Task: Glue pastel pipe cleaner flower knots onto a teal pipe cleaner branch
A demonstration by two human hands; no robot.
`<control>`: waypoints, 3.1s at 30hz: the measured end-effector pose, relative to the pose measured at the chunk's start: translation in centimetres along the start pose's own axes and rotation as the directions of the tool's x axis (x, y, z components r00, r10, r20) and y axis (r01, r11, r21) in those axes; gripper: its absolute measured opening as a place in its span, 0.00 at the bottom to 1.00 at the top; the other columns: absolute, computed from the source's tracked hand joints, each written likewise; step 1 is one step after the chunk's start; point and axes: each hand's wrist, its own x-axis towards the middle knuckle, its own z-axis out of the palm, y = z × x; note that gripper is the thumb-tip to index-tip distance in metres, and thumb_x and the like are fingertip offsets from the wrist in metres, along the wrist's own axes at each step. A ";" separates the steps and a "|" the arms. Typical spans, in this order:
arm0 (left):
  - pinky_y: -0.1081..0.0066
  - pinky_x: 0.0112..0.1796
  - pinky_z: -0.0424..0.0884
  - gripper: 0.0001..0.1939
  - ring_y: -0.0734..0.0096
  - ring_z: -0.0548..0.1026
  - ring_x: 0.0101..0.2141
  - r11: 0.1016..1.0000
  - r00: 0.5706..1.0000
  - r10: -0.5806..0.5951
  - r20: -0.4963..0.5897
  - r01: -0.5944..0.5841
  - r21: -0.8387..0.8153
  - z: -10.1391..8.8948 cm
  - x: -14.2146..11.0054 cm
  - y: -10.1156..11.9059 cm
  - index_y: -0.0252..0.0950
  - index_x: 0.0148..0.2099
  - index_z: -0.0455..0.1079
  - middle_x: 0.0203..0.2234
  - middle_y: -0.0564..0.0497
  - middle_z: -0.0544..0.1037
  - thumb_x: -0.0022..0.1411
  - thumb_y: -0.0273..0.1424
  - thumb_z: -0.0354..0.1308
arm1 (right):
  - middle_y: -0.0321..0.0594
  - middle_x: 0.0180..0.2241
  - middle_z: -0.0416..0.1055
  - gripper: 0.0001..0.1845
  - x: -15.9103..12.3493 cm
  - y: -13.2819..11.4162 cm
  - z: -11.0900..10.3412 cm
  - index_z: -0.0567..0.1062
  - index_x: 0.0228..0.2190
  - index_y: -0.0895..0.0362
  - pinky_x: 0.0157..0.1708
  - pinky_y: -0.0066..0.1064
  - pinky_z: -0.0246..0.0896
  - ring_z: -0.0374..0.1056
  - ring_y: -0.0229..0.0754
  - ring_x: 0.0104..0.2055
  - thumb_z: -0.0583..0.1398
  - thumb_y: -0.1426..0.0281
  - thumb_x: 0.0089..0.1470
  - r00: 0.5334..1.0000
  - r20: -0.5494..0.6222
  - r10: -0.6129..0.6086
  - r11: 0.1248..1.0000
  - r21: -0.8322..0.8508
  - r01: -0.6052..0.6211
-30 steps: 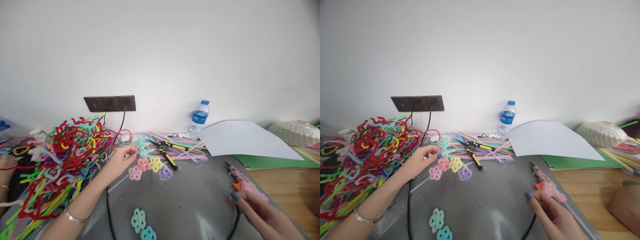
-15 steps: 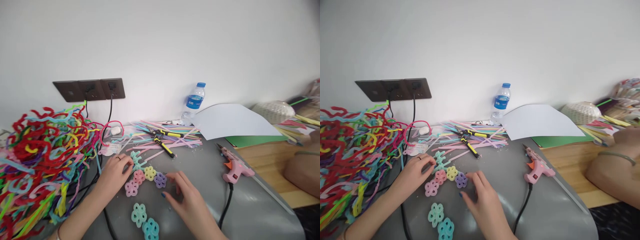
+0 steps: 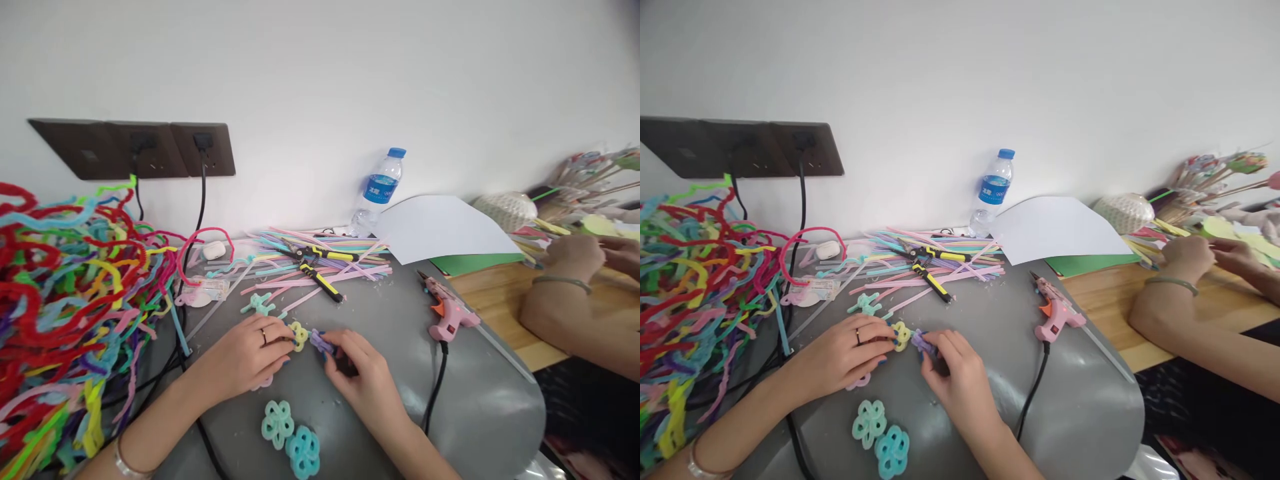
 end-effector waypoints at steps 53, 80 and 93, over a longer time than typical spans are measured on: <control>0.59 0.54 0.66 0.13 0.59 0.72 0.54 0.829 0.949 -0.314 0.032 0.291 -0.479 0.0 -0.9 -0.3 0.39 0.56 0.58 0.50 0.43 0.77 0.74 0.31 0.38 | 0.38 0.41 0.78 0.08 -0.9 -0.4 0.9 0.75 0.42 0.51 0.40 0.39 0.49 0.69 0.43 0.41 0.57 0.75 0.67 0.979 0.008 -0.204 0.964 -0.172 0.202; 0.71 0.45 0.68 0.08 0.67 0.72 0.43 0.880 0.937 -0.294 0.190 0.343 -0.329 -3.9 -3.4 -0.6 0.42 0.42 0.74 0.38 0.53 0.73 0.61 0.26 0.66 | 0.41 0.41 0.72 0.18 -1.1 -0.1 1.0 0.75 0.44 0.51 0.42 0.41 0.50 0.67 0.45 0.41 0.54 0.79 0.57 0.988 0.036 -0.151 0.982 -0.107 0.154; 0.67 0.44 0.68 0.06 0.65 0.72 0.41 0.889 0.909 -0.395 0.132 0.415 -0.194 -2.0 -4.4 2.1 0.40 0.40 0.71 0.39 0.51 0.74 0.66 0.23 0.58 | 0.41 0.41 0.72 0.16 -0.9 -0.5 0.7 0.76 0.43 0.52 0.41 0.40 0.50 0.67 0.44 0.41 0.55 0.79 0.59 0.988 0.035 -0.152 0.984 -0.088 0.155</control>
